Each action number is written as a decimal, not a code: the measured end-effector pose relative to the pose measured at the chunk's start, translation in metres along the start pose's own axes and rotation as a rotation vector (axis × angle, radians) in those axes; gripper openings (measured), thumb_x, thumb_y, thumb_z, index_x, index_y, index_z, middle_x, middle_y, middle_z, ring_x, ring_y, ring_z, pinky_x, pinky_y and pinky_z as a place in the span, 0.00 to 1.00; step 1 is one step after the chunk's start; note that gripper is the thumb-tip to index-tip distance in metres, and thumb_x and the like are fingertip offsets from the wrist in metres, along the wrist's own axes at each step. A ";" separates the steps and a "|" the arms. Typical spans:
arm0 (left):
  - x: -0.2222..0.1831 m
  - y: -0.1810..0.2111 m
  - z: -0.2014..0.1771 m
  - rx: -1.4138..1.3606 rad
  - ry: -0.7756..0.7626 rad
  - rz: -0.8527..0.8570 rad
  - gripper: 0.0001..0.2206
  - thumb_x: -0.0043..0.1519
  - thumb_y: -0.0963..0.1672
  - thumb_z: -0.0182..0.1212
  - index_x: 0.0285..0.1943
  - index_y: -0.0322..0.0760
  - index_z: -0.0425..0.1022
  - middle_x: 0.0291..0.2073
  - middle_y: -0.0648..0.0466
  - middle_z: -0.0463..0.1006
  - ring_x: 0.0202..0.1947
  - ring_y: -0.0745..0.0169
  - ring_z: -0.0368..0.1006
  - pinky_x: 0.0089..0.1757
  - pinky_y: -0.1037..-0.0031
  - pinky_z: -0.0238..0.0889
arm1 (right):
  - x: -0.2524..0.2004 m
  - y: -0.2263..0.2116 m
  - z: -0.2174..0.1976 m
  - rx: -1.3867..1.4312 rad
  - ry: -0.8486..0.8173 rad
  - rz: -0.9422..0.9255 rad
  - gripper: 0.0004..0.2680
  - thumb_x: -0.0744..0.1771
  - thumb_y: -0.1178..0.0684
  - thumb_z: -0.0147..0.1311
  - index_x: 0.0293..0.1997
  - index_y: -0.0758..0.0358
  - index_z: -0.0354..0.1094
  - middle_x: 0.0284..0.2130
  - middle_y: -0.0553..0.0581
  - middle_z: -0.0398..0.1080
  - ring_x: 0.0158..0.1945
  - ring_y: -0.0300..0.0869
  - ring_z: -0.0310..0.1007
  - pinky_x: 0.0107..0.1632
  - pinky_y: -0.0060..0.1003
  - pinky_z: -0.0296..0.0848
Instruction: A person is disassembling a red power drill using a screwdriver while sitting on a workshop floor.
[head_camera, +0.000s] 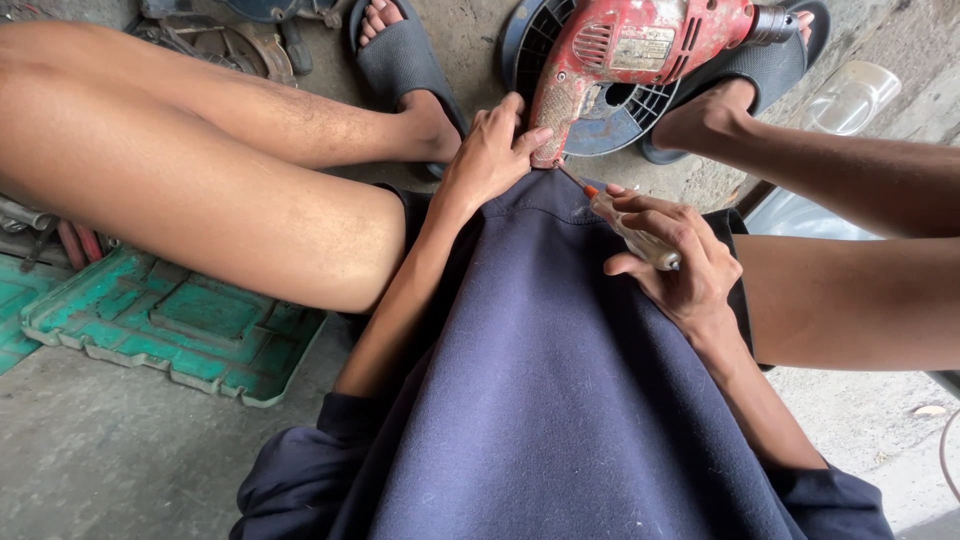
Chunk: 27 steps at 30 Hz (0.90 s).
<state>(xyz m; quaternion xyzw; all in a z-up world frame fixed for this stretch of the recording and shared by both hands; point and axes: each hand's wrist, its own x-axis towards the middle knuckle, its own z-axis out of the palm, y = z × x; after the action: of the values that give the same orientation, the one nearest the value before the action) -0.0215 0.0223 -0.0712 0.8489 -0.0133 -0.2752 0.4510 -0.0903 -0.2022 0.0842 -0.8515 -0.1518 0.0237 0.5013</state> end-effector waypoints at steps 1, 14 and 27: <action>0.001 -0.001 0.000 -0.001 0.003 0.004 0.14 0.65 0.46 0.64 0.38 0.31 0.64 0.21 0.50 0.71 0.16 0.61 0.68 0.20 0.65 0.64 | -0.001 0.001 0.000 -0.018 -0.022 -0.010 0.16 0.63 0.51 0.63 0.49 0.73 0.66 0.49 0.69 0.73 0.57 0.60 0.77 0.62 0.51 0.79; -0.003 0.011 -0.005 0.024 0.006 -0.036 0.13 0.65 0.46 0.62 0.42 0.29 0.66 0.23 0.45 0.76 0.19 0.54 0.74 0.24 0.60 0.68 | 0.016 -0.005 0.005 0.133 0.158 0.140 0.17 0.69 0.44 0.52 0.52 0.72 0.57 0.44 0.69 0.69 0.57 0.63 0.77 0.59 0.51 0.80; -0.003 0.009 -0.003 0.029 0.017 -0.014 0.15 0.64 0.46 0.64 0.35 0.31 0.63 0.22 0.44 0.76 0.17 0.54 0.73 0.22 0.60 0.67 | 0.023 -0.040 -0.003 0.023 -0.319 -0.009 0.06 0.66 0.60 0.59 0.42 0.70 0.66 0.53 0.66 0.69 0.67 0.63 0.67 0.66 0.52 0.73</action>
<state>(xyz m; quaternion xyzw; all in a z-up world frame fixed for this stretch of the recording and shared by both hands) -0.0204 0.0203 -0.0612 0.8577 -0.0077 -0.2710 0.4368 -0.0772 -0.1800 0.1222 -0.8305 -0.2328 0.1581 0.4806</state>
